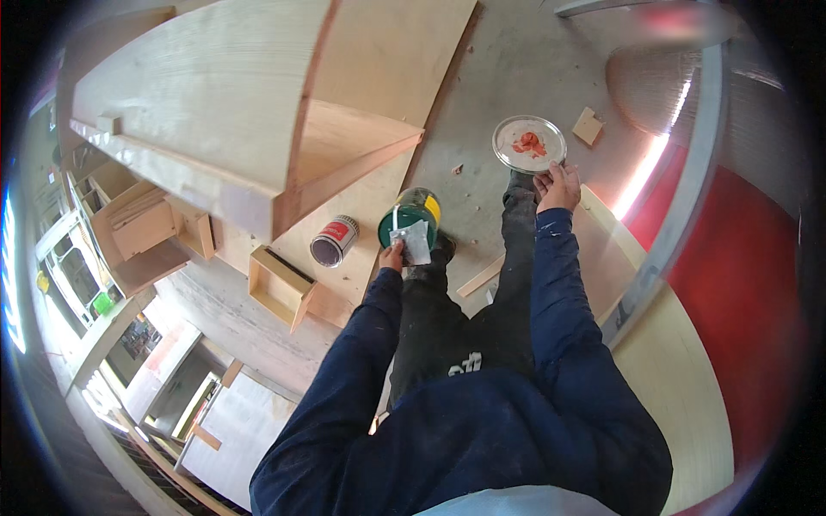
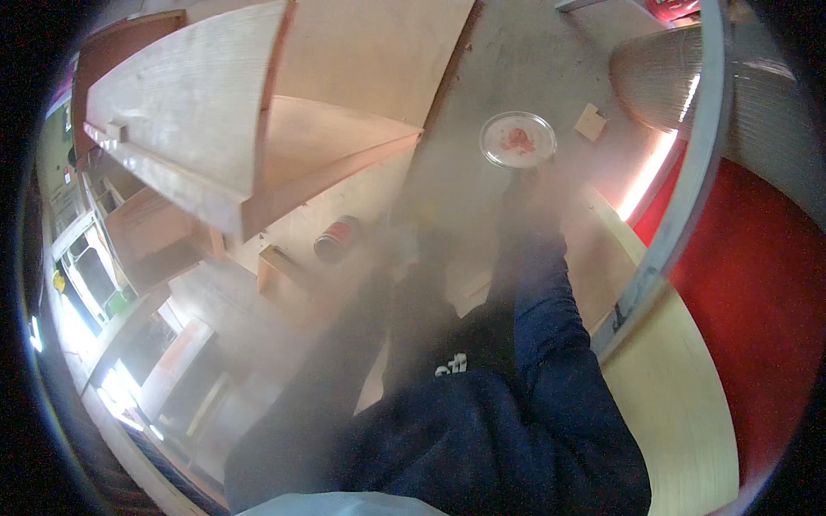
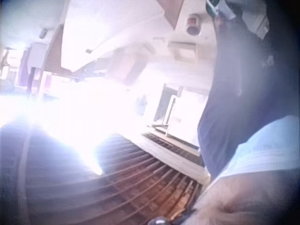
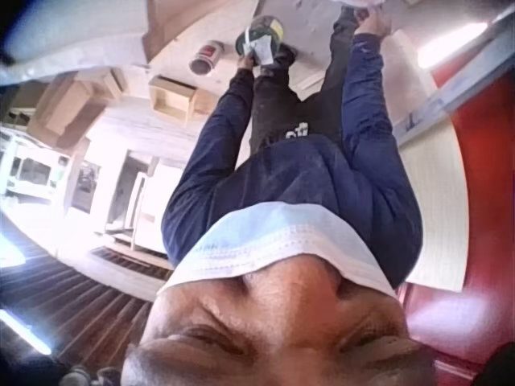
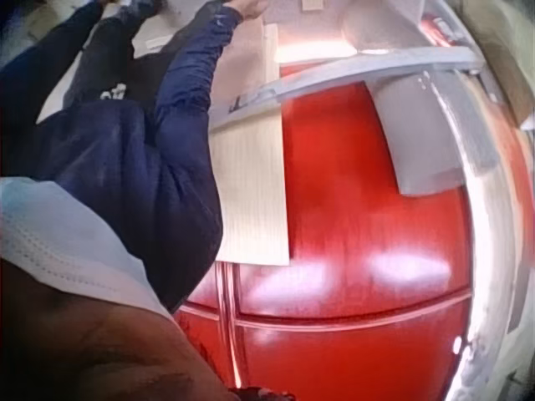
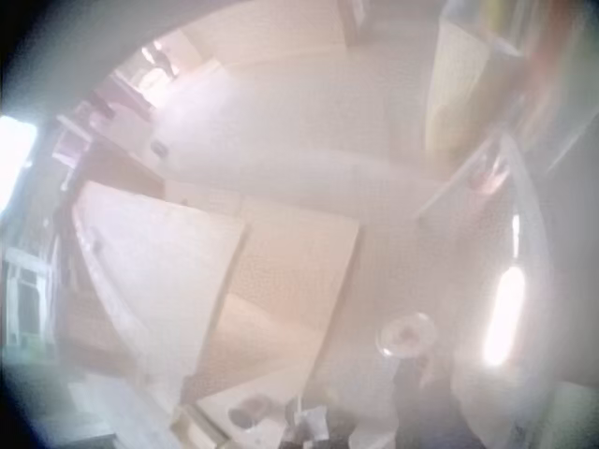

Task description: Applying putty or wood filler to the seams and edges of a wooden cabinet structure using metal scrapers.

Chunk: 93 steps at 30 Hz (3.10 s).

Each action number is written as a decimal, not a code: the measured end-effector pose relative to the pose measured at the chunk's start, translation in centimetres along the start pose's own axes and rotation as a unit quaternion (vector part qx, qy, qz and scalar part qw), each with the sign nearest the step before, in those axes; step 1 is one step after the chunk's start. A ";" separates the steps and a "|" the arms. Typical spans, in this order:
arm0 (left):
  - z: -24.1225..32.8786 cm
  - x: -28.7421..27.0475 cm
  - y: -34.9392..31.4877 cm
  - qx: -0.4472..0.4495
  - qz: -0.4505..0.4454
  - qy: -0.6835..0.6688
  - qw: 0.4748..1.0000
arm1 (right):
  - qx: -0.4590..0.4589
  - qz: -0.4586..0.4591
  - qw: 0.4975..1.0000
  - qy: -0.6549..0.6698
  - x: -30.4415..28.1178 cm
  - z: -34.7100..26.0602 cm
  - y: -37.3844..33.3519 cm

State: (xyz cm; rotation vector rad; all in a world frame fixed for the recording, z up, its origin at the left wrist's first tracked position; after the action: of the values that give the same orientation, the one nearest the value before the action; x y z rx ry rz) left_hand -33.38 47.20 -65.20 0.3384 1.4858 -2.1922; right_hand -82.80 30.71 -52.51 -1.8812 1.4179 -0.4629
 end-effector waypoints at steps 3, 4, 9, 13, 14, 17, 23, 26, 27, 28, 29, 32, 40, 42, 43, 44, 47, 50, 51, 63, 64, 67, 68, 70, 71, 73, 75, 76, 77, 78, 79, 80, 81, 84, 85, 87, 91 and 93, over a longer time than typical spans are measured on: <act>-3.9 3.7 2.3 -0.026 0.001 -0.050 0.998 | -0.182 -0.128 0.974 0.028 3.8 1.9 0.7; -4.9 4.9 2.7 -0.015 -0.009 -0.080 0.997 | -0.235 -0.162 0.958 0.016 4.2 2.6 0.2; -12.5 8.9 0.6 -0.155 -0.065 -0.047 0.985 | -0.013 0.049 0.998 -0.028 1.4 9.1 1.0; -15.2 11.2 -2.7 -0.174 -0.134 -0.047 0.974 | -0.038 0.059 0.997 -0.043 3.2 10.2 0.2; -15.6 11.6 -3.2 -0.172 -0.152 -0.046 0.972 | -0.087 0.042 0.993 -0.069 4.3 9.8 0.0; -16.9 12.8 -3.3 -0.168 -0.203 -0.016 0.965 | -0.110 0.037 0.987 -0.109 6.0 10.2 -0.9; -20.3 13.7 -1.9 -0.059 -0.256 0.301 0.917 | -0.097 -0.027 0.988 -0.118 7.8 10.9 -1.6; -19.5 13.8 -1.3 -0.044 -0.233 0.251 0.939 | -0.107 -0.047 0.985 -0.125 8.2 10.5 -1.2; -19.0 13.8 -1.0 -0.025 -0.276 0.310 0.909 | -0.110 -0.045 0.984 -0.130 8.5 10.5 -1.1; -17.9 13.4 -0.2 -0.022 -0.274 0.310 0.910 | -0.112 -0.056 0.984 -0.124 9.0 10.5 -1.1; -16.2 13.0 0.8 0.014 -0.280 0.323 0.904 | -0.123 -0.060 0.983 -0.118 9.5 10.4 -1.1; -9.3 11.0 5.0 0.146 -0.291 0.330 0.886 | -0.163 -0.069 0.975 -0.137 11.4 10.3 -0.8; 5.9 -0.1 16.2 0.305 -0.057 0.446 0.840 | -0.318 -0.103 0.904 -0.267 20.3 10.9 3.1; 6.7 0.2 18.3 0.290 -0.059 0.488 0.821 | -0.384 -0.097 0.872 -0.289 23.0 12.1 4.1; 6.9 1.1 19.0 0.301 -0.084 0.501 0.807 | -0.432 -0.079 0.841 -0.317 24.4 12.8 4.5; 7.3 1.9 19.8 0.310 -0.107 0.515 0.792 | -0.434 -0.087 0.841 -0.311 25.8 14.1 5.2; 9.7 4.9 21.8 0.360 -0.152 0.506 0.769 | -0.408 -0.095 0.827 -0.376 28.4 20.1 7.8; 12.3 5.9 23.7 0.348 -0.191 0.504 0.767 | -0.397 -0.104 0.824 -0.391 30.2 25.6 11.9; 13.6 5.6 24.0 0.390 -0.143 0.521 0.746 | -0.367 -0.098 0.835 -0.398 30.2 27.6 13.6; 17.6 1.4 15.5 0.480 -0.013 0.470 0.740 | -0.265 -0.048 0.898 -0.348 30.6 35.7 16.3; 17.6 0.6 14.6 0.470 0.006 0.475 0.744 | -0.273 -0.053 0.900 -0.335 31.1 35.5 16.3; 17.5 -3.0 12.3 0.438 0.068 0.386 0.809 | -0.249 0.005 0.879 -0.407 31.1 36.0 17.4; 17.7 -4.4 11.7 0.431 0.104 0.325 0.835 | -0.253 0.006 0.881 -0.400 31.7 35.9 17.4; 18.0 -7.4 9.8 0.482 0.178 0.248 0.821 | -0.263 -0.010 0.882 -0.390 33.1 35.3 16.2; 18.3 -8.6 9.1 0.510 0.196 0.188 0.816 | -0.429 -0.054 0.770 -0.469 35.0 33.4 14.0; 18.4 -10.4 8.9 0.502 0.189 0.097 0.839 | -0.596 -0.089 0.635 -0.484 36.7 30.7 8.7; 17.9 -12.0 9.0 0.467 0.180 -0.011 0.866 | -0.449 -0.091 0.852 -0.251 34.3 26.8 5.6; 17.8 -12.7 8.8 0.453 0.194 -0.052 0.869 | -0.386 -0.097 0.907 -0.140 32.8 24.9 3.7; 17.5 -13.1 8.5 0.434 0.176 -0.096 0.878 | -0.337 -0.097 0.935 -0.050 31.0 23.1 1.5; 17.3 -13.0 7.9 0.429 0.104 -0.219 0.870 | -0.296 -0.092 0.950 0.033 28.9 21.4 -0.8; 17.1 -13.1 7.5 0.405 0.081 -0.257 0.874 | -0.272 -0.087 0.954 0.088 26.8 19.9 -3.0; 16.9 -13.4 6.6 0.414 0.073 -0.277 0.864 | -0.266 -0.087 0.952 0.128 24.4 18.6 -5.4; 16.7 -13.3 6.0 0.393 0.045 -0.314 0.863 | -0.272 -0.097 0.945 0.152 22.3 17.8 -7.5; 16.7 -13.8 3.9 0.377 0.009 -0.395 0.838 | -0.510 -0.265 0.809 0.124 17.6 17.6 -17.0; 16.7 -13.7 3.3 0.373 -0.019 -0.424 0.825 | -0.546 -0.352 0.754 0.095 16.6 19.0 -19.8; 16.9 -13.8 2.5 0.385 -0.027 -0.447 0.807 | -0.417 -0.584 0.695 0.044 15.4 23.7 -23.1; 16.2 -12.2 2.7 0.385 -0.047 -0.476 0.789 | -0.240 -0.728 0.635 -0.099 14.7 32.6 -25.9; 15.2 -11.6 2.9 0.384 -0.071 -0.529 0.753 | -0.122 -0.730 0.653 -0.161 15.7 35.8 -25.6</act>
State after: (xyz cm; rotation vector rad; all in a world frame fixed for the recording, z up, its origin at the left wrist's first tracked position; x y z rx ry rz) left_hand -21.10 35.06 -56.49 -0.7184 -0.0376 -2.2984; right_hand -36.70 31.26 -60.16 -2.8072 -0.6180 -0.5804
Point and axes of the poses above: each hand's wrist, its own y-axis towards the middle knuckle, its own x-axis out of the palm, z = x × y, the point moved 7 cm from there along y, towards the middle knuckle, and after that the axes turned 14 degrees about z, right-handed, at the moved point
